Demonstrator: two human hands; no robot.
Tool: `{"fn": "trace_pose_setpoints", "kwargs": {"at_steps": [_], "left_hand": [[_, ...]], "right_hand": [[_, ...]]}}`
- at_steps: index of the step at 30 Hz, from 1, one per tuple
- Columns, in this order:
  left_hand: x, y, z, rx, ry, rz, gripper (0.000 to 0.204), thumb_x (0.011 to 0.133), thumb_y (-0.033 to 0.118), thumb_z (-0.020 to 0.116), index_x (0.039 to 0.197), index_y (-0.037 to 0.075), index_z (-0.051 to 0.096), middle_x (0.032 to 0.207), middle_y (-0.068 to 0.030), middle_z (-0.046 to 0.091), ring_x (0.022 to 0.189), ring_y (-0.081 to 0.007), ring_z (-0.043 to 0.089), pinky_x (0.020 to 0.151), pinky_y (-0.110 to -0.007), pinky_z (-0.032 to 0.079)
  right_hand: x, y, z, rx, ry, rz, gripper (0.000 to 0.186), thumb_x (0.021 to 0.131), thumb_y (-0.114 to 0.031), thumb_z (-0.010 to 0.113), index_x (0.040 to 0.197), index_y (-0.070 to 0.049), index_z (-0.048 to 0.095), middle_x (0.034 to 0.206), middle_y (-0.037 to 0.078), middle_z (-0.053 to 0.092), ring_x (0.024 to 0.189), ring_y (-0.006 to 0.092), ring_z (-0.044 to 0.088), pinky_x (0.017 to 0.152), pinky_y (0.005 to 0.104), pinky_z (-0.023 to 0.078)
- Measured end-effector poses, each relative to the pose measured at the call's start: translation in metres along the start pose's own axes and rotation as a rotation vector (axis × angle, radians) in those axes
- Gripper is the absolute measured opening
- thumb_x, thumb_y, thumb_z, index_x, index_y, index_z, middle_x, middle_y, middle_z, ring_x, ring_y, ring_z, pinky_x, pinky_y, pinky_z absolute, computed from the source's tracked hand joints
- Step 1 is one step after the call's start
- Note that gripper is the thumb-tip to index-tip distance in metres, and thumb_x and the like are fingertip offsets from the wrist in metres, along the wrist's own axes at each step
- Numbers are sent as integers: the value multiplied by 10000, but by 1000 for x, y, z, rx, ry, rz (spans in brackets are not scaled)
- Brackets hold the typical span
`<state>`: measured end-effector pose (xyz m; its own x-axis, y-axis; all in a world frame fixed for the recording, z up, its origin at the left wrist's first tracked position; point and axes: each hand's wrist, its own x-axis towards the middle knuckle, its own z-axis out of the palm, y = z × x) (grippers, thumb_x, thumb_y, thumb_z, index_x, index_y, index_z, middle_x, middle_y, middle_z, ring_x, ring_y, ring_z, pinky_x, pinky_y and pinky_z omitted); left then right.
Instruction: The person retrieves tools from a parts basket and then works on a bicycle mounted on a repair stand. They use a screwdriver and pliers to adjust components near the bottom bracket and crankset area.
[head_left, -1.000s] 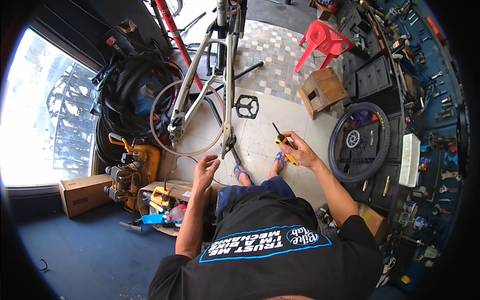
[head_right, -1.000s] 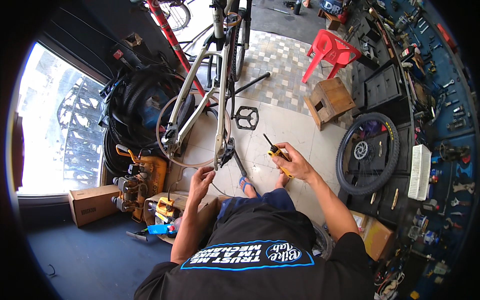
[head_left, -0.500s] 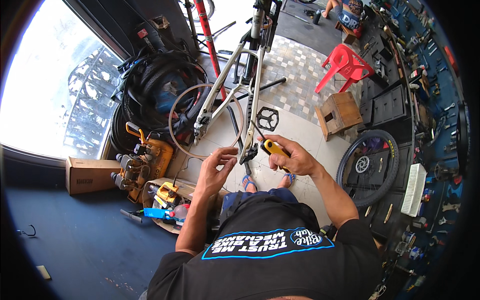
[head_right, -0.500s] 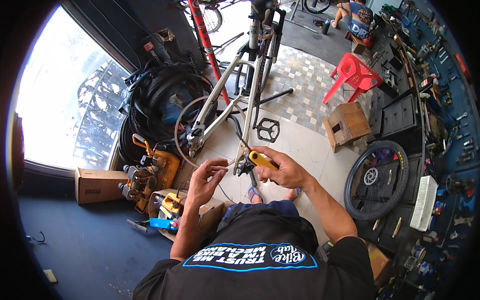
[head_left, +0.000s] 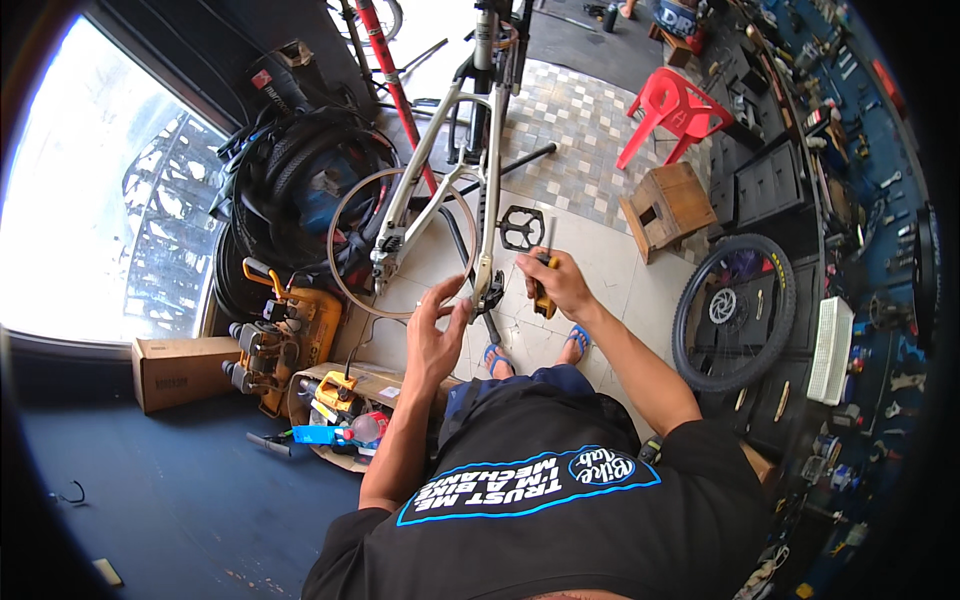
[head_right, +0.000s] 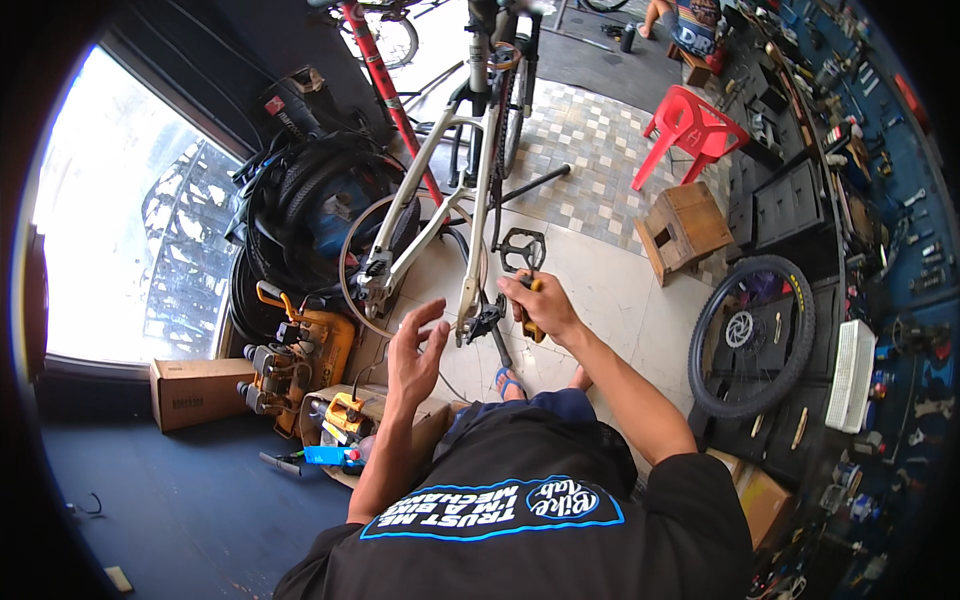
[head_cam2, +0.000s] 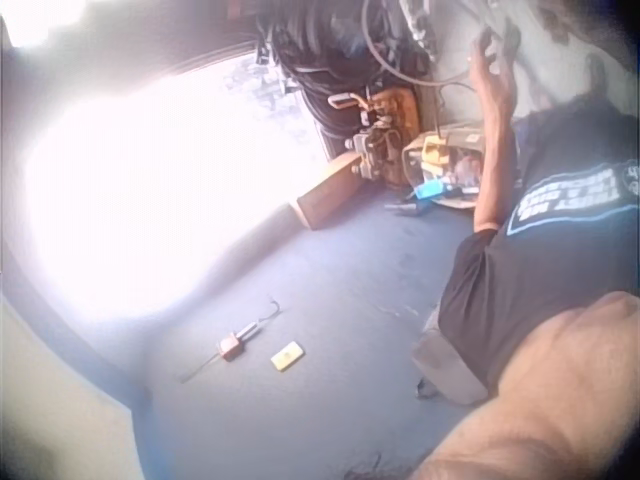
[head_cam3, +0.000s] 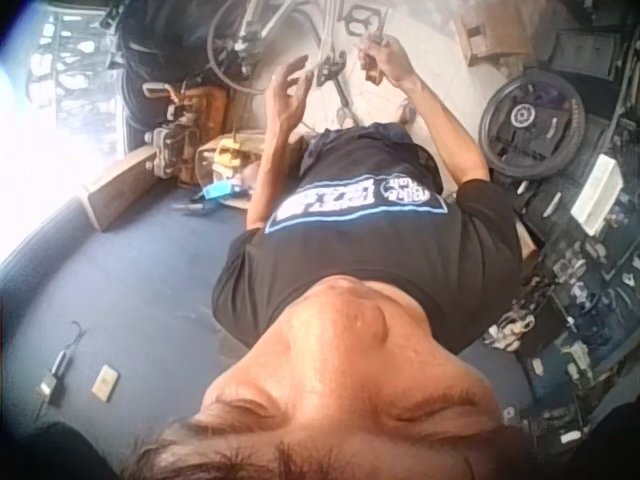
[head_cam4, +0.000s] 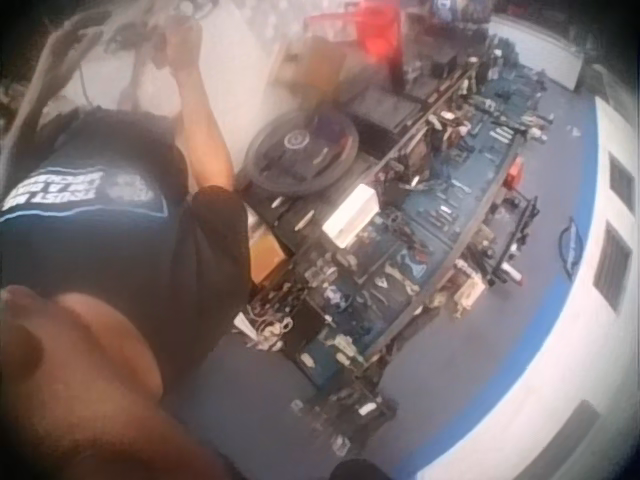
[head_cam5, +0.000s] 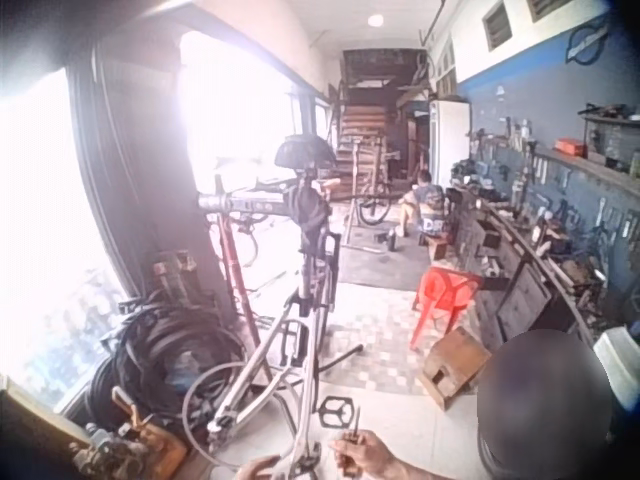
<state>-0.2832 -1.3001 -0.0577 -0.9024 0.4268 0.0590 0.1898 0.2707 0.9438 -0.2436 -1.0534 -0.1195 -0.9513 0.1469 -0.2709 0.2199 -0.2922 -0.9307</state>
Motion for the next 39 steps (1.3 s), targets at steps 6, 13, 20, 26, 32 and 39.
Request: {"fn": "trace_pose_setpoints", "kwargs": {"at_steps": [6, 13, 20, 26, 32, 39], "left_hand": [[46, -38, 47, 149, -1, 50, 456, 1090, 287, 557, 1443, -1, 545, 1288, -237, 666, 1145, -311, 687, 940, -402, 559], [73, -47, 63, 182, -17, 3, 442, 1126, 329, 449, 1369, -27, 549, 928, -168, 686, 844, -277, 674, 794, -414, 535], [77, -42, 67, 313, -4, -49, 371, 1116, 283, 469, 1320, -8, 577, 868, -172, 664, 746, -291, 661, 711, -434, 523], [72, -31, 72, 109, -6, -115, 374, 1111, 265, 482, 1401, 35, 533, 785, -52, 610, 603, -99, 575, 541, -288, 495], [80, -35, 73, 352, 32, 9, 363, 1102, 296, 509, 1330, 20, 573, 776, -47, 590, 599, -123, 560, 550, -317, 494], [79, -39, 76, 252, 33, -80, 388, 1111, 306, 493, 1345, 7, 570, 759, -27, 562, 622, -105, 538, 560, -297, 481]], "right_hand": [[23, 53, 25, 59, 24, 27, 408, 994, -436, 732, 1163, -65, 722, 810, -35, 643, 592, 46, 566, 534, 228, 474], [34, 74, 34, -162, 106, -114, 415, 1008, -447, 699, 945, -37, 701, 774, -8, 662, 649, 114, 601, 619, 288, 478], [-6, 93, 29, 132, -44, -25, 454, 1014, -468, 681, 959, -21, 626, 734, 28, 609, 718, 128, 682, 635, 272, 541], [-39, 71, 38, -224, 84, 3, 501, 958, -510, 708, 1054, -22, 648, 815, 123, 690, 775, 273, 726, 708, 375, 557], [-63, 48, 54, -497, 207, -73, 462, 980, -520, 624, 1047, -65, 674, 859, 215, 747, 847, 440, 726, 791, 519, 564], [-83, 55, 39, -480, 254, -83, 459, 978, -492, 635, 1010, -38, 696, 820, 212, 737, 795, 437, 720, 737, 495, 556]]}}
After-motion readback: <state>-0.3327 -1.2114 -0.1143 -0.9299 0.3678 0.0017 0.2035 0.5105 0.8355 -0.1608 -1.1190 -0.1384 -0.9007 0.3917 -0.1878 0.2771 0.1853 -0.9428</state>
